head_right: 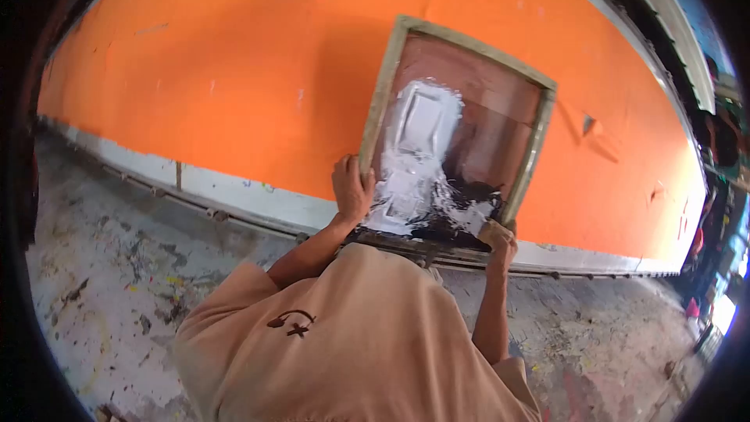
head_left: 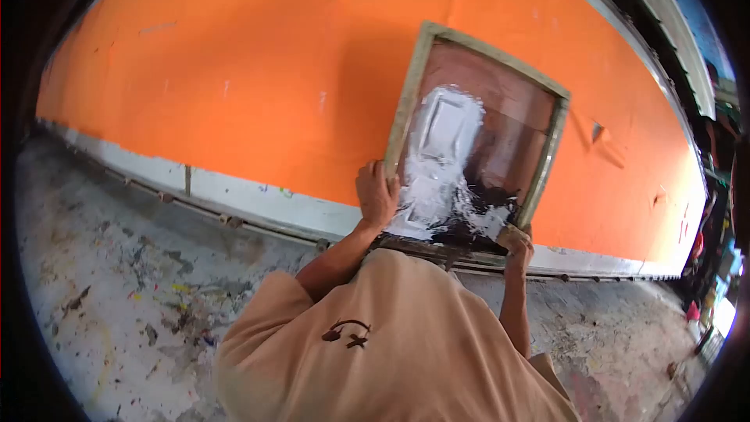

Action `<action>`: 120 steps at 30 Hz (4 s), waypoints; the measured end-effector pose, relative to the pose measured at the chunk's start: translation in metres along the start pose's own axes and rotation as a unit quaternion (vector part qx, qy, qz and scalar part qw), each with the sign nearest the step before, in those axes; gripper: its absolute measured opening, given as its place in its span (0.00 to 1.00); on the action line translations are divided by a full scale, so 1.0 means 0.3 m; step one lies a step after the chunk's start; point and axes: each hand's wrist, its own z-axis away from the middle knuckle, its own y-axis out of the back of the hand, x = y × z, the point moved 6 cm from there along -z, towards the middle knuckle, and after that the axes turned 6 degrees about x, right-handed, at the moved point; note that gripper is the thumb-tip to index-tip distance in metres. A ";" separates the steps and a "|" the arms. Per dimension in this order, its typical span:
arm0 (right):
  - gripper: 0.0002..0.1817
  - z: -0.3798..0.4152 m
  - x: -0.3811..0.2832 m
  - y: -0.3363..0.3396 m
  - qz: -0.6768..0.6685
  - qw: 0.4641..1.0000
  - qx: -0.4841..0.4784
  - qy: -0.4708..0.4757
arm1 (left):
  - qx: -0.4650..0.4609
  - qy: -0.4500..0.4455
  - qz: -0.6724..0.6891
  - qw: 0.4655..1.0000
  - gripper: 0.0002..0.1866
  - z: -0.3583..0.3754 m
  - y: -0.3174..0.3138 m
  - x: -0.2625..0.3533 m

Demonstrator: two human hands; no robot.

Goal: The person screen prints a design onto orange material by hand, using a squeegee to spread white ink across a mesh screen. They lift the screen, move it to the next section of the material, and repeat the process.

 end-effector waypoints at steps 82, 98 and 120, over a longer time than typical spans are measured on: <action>0.14 -0.521 -0.699 -0.472 0.426 0.727 -0.208 0.497 | -0.044 0.050 -0.032 0.997 0.26 0.185 -0.544 0.601; 0.13 -0.519 -0.562 -0.408 0.438 0.765 -0.112 0.459 | -0.124 0.183 0.049 0.974 0.28 0.163 -0.542 0.591; 0.13 -1.218 -0.131 1.382 -0.033 0.992 0.006 0.118 | 0.010 0.077 0.073 0.994 0.31 0.458 -1.101 1.216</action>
